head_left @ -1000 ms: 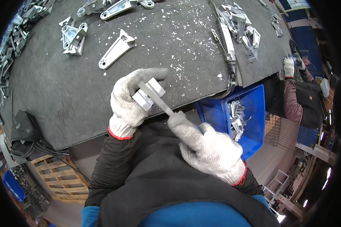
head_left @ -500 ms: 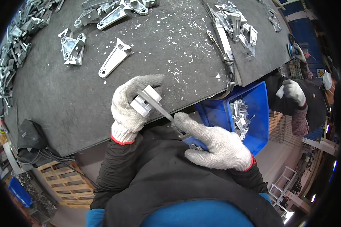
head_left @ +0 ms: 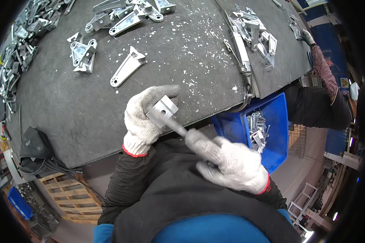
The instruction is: The person files metal parts using a hand file, picking up pieces from the workbench, filing their edges and surfaces, and setting them back down.
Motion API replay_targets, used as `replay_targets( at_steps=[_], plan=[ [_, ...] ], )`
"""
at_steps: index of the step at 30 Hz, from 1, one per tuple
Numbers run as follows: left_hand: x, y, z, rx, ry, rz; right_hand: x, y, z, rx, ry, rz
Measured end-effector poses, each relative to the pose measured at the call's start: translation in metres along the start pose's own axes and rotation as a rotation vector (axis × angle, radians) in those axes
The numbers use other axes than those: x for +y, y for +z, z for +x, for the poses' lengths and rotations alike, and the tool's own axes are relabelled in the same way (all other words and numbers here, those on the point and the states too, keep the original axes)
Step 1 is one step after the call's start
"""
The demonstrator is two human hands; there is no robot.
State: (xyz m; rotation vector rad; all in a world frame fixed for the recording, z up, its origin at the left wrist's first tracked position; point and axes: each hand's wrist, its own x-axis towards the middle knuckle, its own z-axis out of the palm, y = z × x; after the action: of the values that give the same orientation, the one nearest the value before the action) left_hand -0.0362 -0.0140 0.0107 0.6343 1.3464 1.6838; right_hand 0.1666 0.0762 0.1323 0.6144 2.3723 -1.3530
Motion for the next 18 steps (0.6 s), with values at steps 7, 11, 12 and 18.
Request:
replay_targets(
  at_steps=[7,11,12,18],
  plan=[
    [-0.002,0.006,0.005,0.03,0.163,0.122,-0.003,0.017,-0.002,0.354,0.177,-0.673],
    [-0.001,0.006,0.008,0.046,0.066,0.163,-0.003,0.018,0.003,0.324,0.184,-0.732],
    [-0.004,0.005,0.01,0.034,0.048,0.192,-0.002,0.017,0.004,0.322,0.182,-0.742],
    [-0.001,0.006,0.009,-0.018,0.115,0.213,-0.006,0.017,0.005,0.335,0.217,-0.772]
  ],
)
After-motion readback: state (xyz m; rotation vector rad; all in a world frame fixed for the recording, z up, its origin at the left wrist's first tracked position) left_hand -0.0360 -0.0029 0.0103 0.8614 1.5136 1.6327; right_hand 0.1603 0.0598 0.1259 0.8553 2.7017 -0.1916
